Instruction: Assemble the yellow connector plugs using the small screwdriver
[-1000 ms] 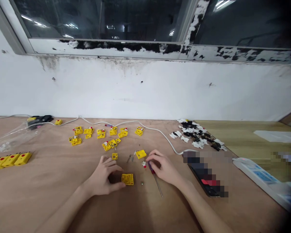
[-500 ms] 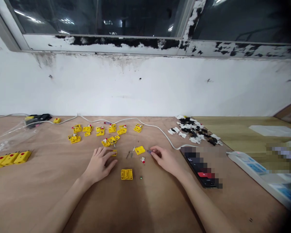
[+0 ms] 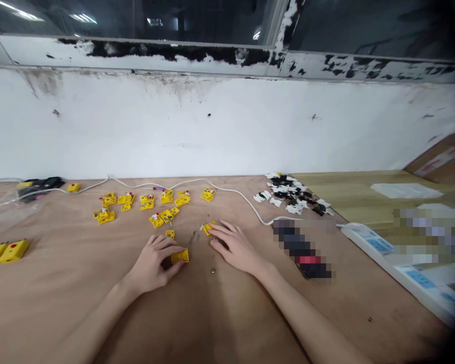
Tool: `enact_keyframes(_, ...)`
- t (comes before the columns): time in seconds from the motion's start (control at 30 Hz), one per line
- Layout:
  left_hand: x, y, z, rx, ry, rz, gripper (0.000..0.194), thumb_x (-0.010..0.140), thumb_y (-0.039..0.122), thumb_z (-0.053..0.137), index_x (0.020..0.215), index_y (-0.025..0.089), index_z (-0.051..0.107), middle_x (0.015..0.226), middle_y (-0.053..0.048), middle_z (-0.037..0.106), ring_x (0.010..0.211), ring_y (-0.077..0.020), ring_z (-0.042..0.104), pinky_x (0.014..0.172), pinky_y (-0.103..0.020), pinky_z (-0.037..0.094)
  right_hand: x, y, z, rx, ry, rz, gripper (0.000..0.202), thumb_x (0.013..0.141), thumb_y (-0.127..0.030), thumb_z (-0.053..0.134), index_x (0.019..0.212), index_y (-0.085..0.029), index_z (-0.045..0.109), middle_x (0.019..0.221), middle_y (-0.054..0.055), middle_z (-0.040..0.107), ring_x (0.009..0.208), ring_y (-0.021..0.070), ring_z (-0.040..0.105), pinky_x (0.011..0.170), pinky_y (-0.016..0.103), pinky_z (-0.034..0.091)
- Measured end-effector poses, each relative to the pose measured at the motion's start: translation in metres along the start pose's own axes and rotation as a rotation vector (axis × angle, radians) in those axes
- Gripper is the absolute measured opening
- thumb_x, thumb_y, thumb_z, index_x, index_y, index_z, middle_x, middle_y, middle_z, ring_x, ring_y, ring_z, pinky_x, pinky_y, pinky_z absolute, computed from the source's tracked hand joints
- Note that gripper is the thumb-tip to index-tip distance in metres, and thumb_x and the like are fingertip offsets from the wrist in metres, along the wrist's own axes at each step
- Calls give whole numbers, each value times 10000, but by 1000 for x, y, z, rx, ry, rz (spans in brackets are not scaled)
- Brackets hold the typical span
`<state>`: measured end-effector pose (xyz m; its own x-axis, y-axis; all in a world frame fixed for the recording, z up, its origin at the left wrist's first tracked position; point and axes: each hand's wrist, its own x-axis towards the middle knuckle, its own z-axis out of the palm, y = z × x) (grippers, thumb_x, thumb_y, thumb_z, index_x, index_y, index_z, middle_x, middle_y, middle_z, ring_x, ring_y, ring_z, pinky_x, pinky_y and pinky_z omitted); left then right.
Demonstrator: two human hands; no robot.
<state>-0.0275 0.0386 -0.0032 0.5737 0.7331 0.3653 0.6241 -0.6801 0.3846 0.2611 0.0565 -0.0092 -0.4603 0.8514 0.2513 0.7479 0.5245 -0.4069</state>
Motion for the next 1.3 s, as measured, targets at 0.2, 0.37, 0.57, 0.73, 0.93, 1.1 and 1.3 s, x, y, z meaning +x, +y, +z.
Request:
enact_keyframes(0.2,-1,-13,3,65,43,12,215,916,367,646,1100,275,708,1021,-30,728,921,-210,643,845,-367,429,1,6,-2,-27,60,72,353,1026,-423,475,1298,-273,642,1401,22,607,1412,277,405,1150,486,349)
enact_keyframes(0.37,-1,-6,5,26,-36,53,268,945,361,611,1191,277,679,1101,-42,707,999,-217,629,871,-366,439,2,11,1,19,129,74,294,1025,-355,490,1239,-273,675,1323,9,663,1358,269,459,1132,475,363)
enact_keyframes(0.57,-1,6,6,-19,-124,73,339,951,307,586,1286,288,632,1159,-70,662,1044,-233,601,913,-391,456,-1,3,-5,112,169,-69,254,933,-151,579,1129,-252,706,1166,42,694,1155,217,550,1026,396,446)
enact_keyframes(0.73,-3,7,9,-21,-72,68,361,943,285,588,1301,285,627,1233,-99,605,1114,-265,565,953,-429,468,-4,-4,-12,51,81,-72,187,901,-178,633,1049,-242,729,985,63,679,1035,237,560,943,408,461)
enact_keyframes(0.93,0,31,21,0,-36,99,384,930,265,597,1310,311,624,1426,-99,482,1273,-318,456,1048,-511,418,-1,-1,-9,44,81,-66,191,918,-173,615,1068,-228,720,1015,65,687,1041,237,564,946,411,443)
enact_keyframes(1.1,5,50,30,-44,-108,160,319,949,245,564,1239,330,666,1477,-60,457,1347,-314,394,1059,-521,401,0,-4,-6,85,81,-92,217,904,-157,635,1094,-234,708,1046,53,713,1052,234,579,968,413,431)
enact_keyframes(1.3,-1,43,25,-168,-81,109,118,900,216,626,938,265,726,1317,-67,583,1292,-297,444,1059,-498,409,-1,-7,-5,144,85,-120,227,892,-154,644,1085,-251,712,1044,47,732,1045,239,596,985,430,434)
